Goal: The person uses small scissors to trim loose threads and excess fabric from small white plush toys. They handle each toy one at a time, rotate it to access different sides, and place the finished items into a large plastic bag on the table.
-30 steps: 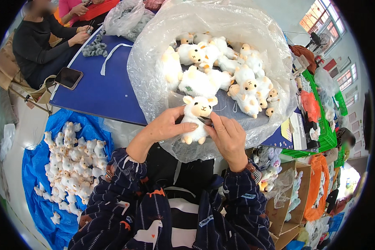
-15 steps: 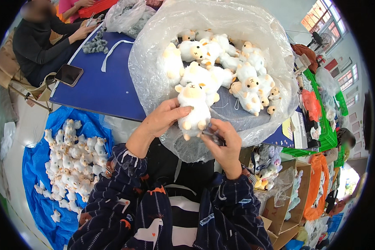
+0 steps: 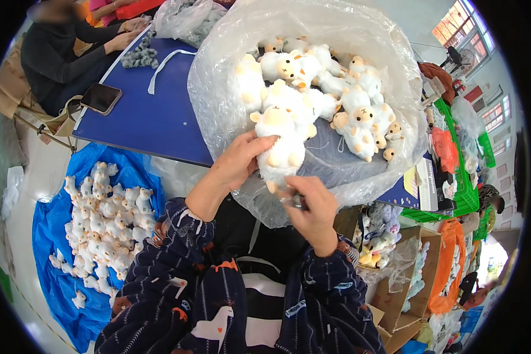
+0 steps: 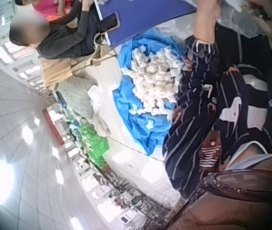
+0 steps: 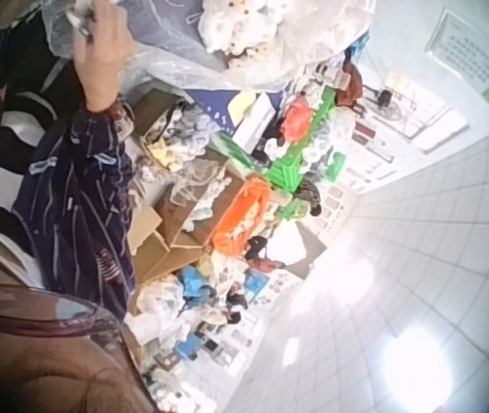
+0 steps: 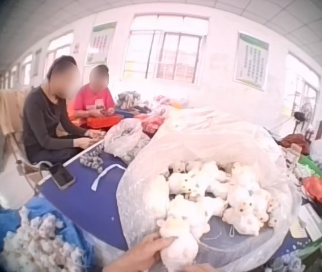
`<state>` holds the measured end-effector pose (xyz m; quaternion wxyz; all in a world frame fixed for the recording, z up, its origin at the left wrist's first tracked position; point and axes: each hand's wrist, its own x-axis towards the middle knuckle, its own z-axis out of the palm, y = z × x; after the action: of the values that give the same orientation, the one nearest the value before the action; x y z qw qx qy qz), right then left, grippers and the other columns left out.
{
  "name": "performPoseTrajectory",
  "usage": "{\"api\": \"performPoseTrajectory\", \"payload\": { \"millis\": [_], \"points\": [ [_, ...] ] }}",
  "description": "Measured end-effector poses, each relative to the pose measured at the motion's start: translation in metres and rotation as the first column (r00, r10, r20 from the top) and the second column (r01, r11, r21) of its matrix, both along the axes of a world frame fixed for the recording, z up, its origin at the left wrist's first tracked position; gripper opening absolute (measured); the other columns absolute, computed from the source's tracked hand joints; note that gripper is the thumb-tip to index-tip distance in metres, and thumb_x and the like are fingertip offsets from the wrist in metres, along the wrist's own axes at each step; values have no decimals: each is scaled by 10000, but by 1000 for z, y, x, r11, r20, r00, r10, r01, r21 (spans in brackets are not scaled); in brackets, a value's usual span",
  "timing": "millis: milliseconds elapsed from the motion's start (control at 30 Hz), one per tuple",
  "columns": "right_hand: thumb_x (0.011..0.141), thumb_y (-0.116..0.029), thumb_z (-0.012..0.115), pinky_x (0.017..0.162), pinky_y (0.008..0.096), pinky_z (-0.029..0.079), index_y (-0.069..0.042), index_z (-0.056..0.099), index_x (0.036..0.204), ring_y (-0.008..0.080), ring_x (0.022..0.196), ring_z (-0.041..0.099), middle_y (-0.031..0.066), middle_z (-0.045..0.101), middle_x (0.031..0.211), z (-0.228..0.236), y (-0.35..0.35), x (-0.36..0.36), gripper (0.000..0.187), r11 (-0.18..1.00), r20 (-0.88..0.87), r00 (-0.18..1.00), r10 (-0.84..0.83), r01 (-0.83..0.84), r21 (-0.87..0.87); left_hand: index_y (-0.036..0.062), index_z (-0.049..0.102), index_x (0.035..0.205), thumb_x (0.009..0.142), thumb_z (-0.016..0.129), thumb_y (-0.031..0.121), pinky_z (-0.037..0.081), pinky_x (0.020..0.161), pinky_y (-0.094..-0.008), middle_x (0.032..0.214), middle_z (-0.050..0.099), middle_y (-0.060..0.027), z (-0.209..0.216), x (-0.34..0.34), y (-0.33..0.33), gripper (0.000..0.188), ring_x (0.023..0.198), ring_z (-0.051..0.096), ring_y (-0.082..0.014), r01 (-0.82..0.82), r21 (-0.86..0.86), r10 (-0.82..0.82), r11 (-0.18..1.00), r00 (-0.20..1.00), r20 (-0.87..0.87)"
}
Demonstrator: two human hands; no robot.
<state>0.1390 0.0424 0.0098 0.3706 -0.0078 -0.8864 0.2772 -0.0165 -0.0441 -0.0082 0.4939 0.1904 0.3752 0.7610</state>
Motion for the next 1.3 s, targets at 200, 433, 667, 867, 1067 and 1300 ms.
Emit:
{"api": "performPoseTrajectory", "payload": {
  "millis": [200, 433, 667, 867, 1067, 1300],
  "points": [
    [573, -9, 712, 515, 275, 434, -39, 576, 908, 195, 569, 548, 65, 568, 800, -10, -8, -13, 363, 968, 35, 998, -54, 44, 249, -54, 441, 1179, 830, 583, 244, 471, 811, -306, 1068, 565, -123, 2, 8, 3, 481, 960, 580, -187, -98, -13, 96, 995, 990, -101],
    [690, -59, 712, 536, 249, 417, 0, 586, 1035, 134, 598, 510, 62, 560, 812, 24, -2, 6, 372, 968, 79, 995, 64, -43, -249, -33, 427, 1205, 848, 557, 235, 473, 834, -317, 1109, 555, -119, 8, 5, -2, 465, 998, 569, -179, -60, -8, 60, 998, 998, -37],
    [677, -85, 718, 528, 316, 458, -12, 578, 1046, 237, 634, 567, 85, 565, 789, 3, 8, 16, 401, 970, 159, 985, -64, 24, 242, -45, 426, 1195, 841, 568, 239, 494, 793, -309, 1066, 569, -114, 8, 8, 0, 476, 948, 591, -172, -81, -3, 81, 997, 996, -36],
    [665, -101, 733, 516, 310, 452, -5, 585, 996, 223, 616, 559, 72, 555, 761, -2, 3, 11, 375, 938, 77, 990, -122, 89, 334, -38, 430, 1192, 842, 567, 230, 497, 781, -305, 1059, 569, -112, 7, 10, 2, 462, 931, 593, -168, -118, 2, 118, 993, 991, -58],
    [680, -74, 720, 506, 272, 437, -8, 588, 975, 192, 587, 545, 68, 560, 719, -10, 7, 9, 330, 960, 8, 993, -121, 115, 257, -30, 425, 1198, 844, 570, 236, 498, 777, -308, 1071, 562, -111, 6, 13, 4, 466, 935, 589, -171, -140, 8, 140, 990, 987, -83],
    [718, -49, 719, 555, 176, 410, 22, 597, 881, 39, 621, 505, 3, 598, 707, -20, -14, 16, 215, 739, 133, 984, -121, 179, -650, -23, 422, 1203, 861, 552, 242, 479, 816, -321, 1096, 553, -107, 3, 16, 6, 452, 973, 575, -179, -160, -3, 160, 987, 987, -2]
  ]
}}
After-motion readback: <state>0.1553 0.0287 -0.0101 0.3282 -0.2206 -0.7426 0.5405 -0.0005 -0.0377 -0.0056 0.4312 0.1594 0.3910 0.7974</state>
